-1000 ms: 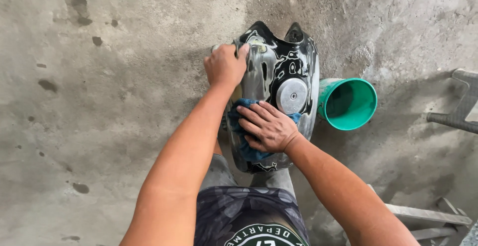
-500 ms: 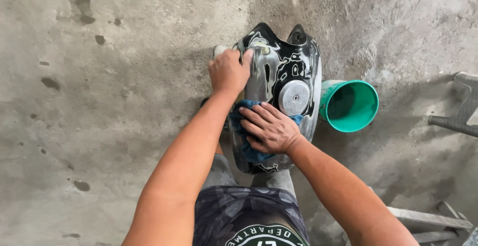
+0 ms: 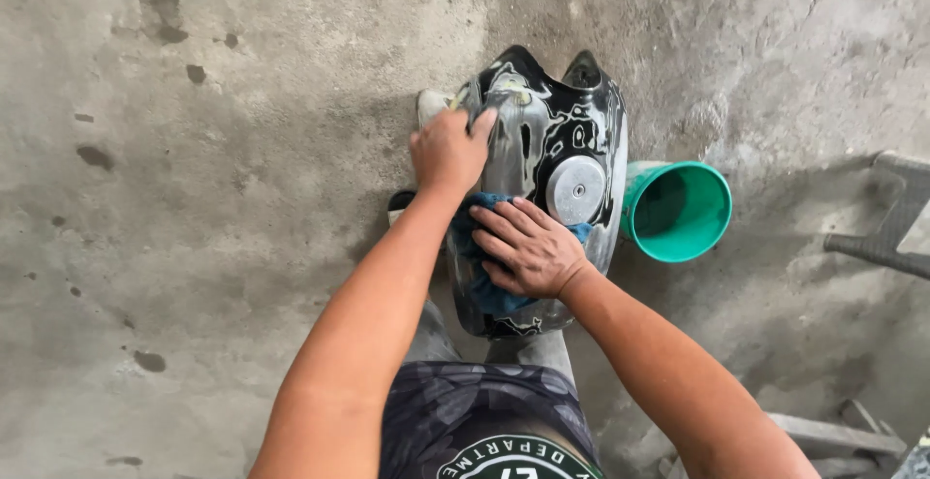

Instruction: Sanding and cleaning a motorcycle fuel tank using sandpaper and water.

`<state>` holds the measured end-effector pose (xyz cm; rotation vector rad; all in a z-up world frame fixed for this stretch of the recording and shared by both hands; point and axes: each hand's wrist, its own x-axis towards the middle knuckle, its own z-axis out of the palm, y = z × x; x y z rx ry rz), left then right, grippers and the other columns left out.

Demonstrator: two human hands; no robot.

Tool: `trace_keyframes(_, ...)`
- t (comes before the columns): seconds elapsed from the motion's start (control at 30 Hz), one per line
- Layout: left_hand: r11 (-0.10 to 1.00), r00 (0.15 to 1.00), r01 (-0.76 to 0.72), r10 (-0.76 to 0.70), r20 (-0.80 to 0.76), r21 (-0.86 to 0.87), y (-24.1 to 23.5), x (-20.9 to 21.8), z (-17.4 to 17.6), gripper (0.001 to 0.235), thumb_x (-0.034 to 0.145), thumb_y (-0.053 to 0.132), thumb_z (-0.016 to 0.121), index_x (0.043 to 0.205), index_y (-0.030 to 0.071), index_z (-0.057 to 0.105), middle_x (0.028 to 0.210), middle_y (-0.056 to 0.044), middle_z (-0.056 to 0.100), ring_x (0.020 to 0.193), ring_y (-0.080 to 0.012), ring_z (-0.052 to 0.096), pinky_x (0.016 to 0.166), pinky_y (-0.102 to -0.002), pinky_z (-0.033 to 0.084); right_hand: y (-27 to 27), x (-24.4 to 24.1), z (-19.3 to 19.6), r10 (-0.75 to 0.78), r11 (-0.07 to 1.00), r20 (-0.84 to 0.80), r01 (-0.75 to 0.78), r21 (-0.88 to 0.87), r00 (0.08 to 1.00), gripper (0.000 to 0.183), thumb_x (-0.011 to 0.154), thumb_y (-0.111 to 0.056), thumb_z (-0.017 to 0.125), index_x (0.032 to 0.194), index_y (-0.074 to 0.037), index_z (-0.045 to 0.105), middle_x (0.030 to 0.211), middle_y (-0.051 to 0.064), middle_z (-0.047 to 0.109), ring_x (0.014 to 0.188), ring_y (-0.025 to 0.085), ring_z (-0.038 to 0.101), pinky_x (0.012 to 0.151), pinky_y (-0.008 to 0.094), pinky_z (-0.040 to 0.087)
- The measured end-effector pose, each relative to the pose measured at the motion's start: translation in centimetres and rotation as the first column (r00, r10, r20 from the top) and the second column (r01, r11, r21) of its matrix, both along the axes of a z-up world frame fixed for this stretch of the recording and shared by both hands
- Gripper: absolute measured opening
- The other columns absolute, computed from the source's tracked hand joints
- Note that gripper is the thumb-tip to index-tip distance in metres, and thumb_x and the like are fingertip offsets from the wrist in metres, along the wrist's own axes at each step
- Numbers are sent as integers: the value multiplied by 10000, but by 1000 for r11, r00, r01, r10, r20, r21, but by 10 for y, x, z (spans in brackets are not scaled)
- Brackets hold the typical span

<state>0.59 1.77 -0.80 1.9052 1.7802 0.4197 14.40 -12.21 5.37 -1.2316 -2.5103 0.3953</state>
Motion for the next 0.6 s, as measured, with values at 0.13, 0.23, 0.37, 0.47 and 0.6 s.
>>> trace_keyframes(0.13,993,993,-78,85,88,-84,-38,-73,-21,532,922,552,647,793,40,712,855,-199,698,811,-442,658,737,-541,491,7,-5,-5,-36,999,34,36,1,999,436,871,-311,693,1262,-126,645,1488,99,562,1325,312,554,1156,483,382)
trace_keyframes(0.23,974,984,-166,174,41,-154,-70,-118,-36,533,936,543,665,790,33,709,813,-222,686,812,-460,655,742,-544,502,40,-3,-19,-193,981,128,195,1,973,430,968,-289,633,1368,-135,602,1556,108,503,1377,332,521,1192,513,339)
trace_keyframes(0.37,926,950,-268,300,85,-267,-103,-132,-38,498,903,508,701,804,20,705,796,-217,689,769,-453,661,686,-531,499,114,-4,-18,-511,845,204,531,-59,835,581,1048,-403,525,1525,-76,467,1636,199,373,1484,422,351,1236,540,196)
trace_keyframes(0.47,908,933,-276,332,140,-314,-114,-129,-31,491,910,486,719,810,6,694,776,-222,687,748,-442,666,671,-509,502,142,-16,-9,-499,811,320,564,-155,805,703,1010,-522,503,1541,-68,422,1633,202,339,1506,409,288,1253,527,145)
trace_keyframes(0.6,933,916,-223,300,266,-282,-108,-125,-11,444,923,458,709,834,24,707,753,-208,696,722,-414,682,661,-483,510,120,-28,-10,-403,849,404,501,-170,821,840,940,-595,485,1578,-74,324,1646,195,214,1498,397,206,1214,519,115)
